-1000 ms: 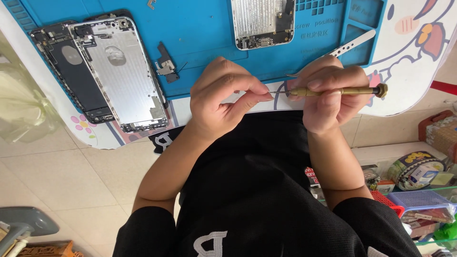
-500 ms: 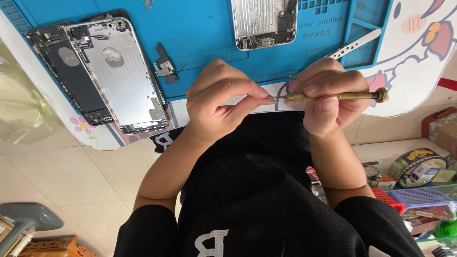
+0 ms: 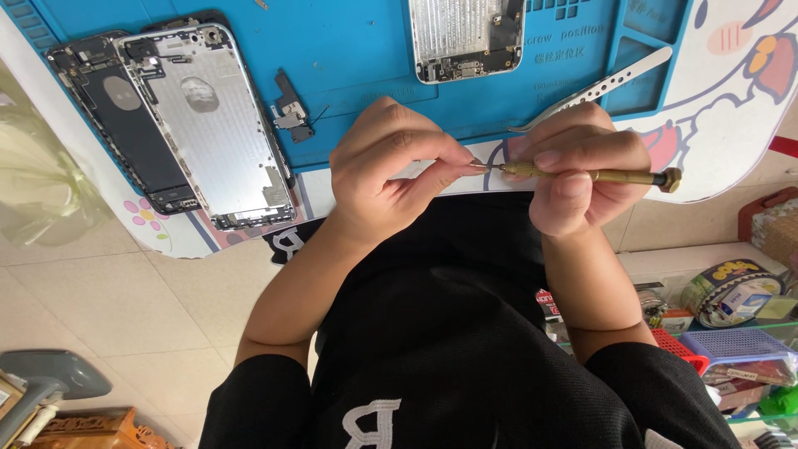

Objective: The user is repairing a mobile phone by handling internal components and using a screwdriver.

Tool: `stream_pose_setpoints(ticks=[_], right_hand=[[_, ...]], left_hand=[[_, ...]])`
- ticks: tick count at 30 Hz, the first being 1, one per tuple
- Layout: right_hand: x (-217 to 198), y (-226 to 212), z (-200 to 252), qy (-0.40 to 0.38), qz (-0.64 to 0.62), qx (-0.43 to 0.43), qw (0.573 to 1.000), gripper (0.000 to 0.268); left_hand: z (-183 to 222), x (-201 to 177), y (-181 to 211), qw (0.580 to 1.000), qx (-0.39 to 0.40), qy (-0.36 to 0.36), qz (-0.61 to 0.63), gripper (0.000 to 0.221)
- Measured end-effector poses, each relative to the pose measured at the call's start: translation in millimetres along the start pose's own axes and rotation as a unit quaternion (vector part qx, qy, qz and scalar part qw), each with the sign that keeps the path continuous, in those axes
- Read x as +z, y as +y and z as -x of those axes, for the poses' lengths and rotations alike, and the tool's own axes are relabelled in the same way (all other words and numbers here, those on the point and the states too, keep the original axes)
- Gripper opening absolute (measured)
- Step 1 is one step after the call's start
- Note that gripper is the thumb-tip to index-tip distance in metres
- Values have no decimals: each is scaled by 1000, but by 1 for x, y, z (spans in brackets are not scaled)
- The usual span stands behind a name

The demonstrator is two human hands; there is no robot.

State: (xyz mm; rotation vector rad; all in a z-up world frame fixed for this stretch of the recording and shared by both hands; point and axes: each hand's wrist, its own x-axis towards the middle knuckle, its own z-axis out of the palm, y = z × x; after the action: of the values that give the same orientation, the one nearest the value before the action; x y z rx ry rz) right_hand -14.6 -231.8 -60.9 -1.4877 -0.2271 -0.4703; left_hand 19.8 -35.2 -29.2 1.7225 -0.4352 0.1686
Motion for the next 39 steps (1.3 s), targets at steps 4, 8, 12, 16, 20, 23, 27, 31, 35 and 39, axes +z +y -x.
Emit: stream_pose_setpoints(ticks=[4, 8, 12, 16, 20, 23, 27, 31, 35, 39], right_hand=[[3, -4, -7, 1, 3, 6, 1000, 37], [5, -6, -9, 18, -9, 19, 1000, 35], [3, -3, -8, 18, -11, 11, 1000, 34], [5, -4, -8, 6, -28, 7, 1000, 36], [1, 0, -3, 8, -15, 0, 1000, 35], [0, -2, -3, 0, -28, 18, 999, 34], [5, -8, -9, -13, -13, 29, 999, 35], [6, -12, -8, -24, -7, 44, 999, 37], [4, -9, -6, -11, -5, 45, 999, 36], [2, -8, -5, -18, -10, 42, 999, 37]], left_hand=[[-1, -1, 0, 1000, 9, -1, 2, 24], [-1, -1, 0, 1000, 16, -2, 4, 25], [0, 0, -1, 1000, 3, -2, 4, 27], [-1, -1, 1, 1000, -3, 1, -2, 26], [0, -1, 1, 1000, 0, 5, -8, 26], [0, -1, 1, 1000, 3, 10, -9, 26], [0, -1, 1, 1000, 3, 8, -21, 26], [0, -2, 2, 1000, 4, 7, -27, 26], [0, -1, 0, 1000, 8, 5, -25, 26], [-1, 0, -1, 1000, 9, 5, -24, 25]])
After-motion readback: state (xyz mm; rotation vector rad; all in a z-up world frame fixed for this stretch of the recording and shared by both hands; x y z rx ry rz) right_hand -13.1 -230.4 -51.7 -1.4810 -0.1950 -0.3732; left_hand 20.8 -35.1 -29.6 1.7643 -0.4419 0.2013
